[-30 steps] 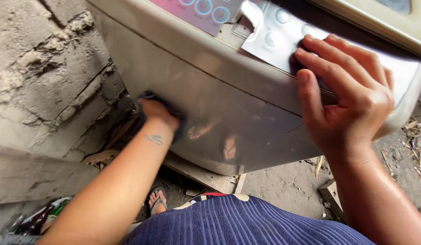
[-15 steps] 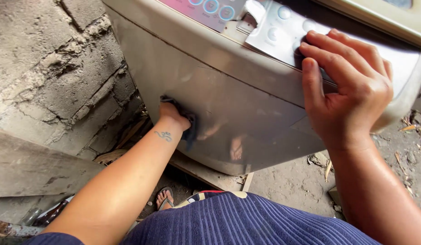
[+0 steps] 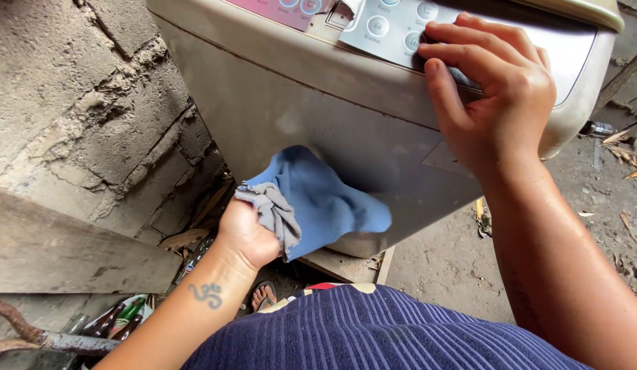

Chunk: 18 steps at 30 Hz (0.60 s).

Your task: Wiping down the exterior and interior edges of a top-loading washing machine with a blue cloth.

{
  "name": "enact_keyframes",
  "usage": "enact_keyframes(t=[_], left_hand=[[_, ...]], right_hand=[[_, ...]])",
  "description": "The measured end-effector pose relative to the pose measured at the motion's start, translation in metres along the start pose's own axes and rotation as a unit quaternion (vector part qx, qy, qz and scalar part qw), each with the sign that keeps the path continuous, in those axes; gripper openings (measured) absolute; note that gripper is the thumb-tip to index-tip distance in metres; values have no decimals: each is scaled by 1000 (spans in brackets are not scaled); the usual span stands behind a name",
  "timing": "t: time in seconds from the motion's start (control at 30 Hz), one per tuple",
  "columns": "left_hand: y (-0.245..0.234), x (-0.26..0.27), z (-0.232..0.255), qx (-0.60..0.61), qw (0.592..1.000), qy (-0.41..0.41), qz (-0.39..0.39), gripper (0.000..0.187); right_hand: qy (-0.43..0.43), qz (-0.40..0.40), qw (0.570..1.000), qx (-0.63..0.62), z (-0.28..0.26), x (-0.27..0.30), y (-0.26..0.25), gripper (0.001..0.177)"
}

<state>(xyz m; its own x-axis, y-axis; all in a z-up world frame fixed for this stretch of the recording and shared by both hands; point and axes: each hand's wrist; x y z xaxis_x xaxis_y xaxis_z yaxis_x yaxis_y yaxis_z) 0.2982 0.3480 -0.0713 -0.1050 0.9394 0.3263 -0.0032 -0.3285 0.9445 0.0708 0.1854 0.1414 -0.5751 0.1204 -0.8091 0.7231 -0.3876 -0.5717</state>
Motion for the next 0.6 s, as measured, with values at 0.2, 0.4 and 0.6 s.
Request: enact_keyframes(t=[0.2,0.4,0.6], left_hand=[[-12,-8,18,-30,996,87,18,36],[-32,-98,22,-33,993,90,-66,30],[99,-81,-75,-61,961,220,156,38]], right_hand=[[-12,11,1000,1,3,0,2,19],[-10,9,1000,-12,3,-1,6,20],[7,18,1000,-5,-1,-1,4,19]])
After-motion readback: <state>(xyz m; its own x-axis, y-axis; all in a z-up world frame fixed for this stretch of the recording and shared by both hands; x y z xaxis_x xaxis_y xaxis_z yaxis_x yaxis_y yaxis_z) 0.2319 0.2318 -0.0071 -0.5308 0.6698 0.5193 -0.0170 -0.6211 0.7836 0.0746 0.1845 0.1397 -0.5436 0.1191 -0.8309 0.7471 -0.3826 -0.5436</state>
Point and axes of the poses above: each hand's wrist, its own x-axis away from the middle knuckle, its own y-axis out of the palm, z = x × y, and after that the axes turned 8 degrees about x, right-handed
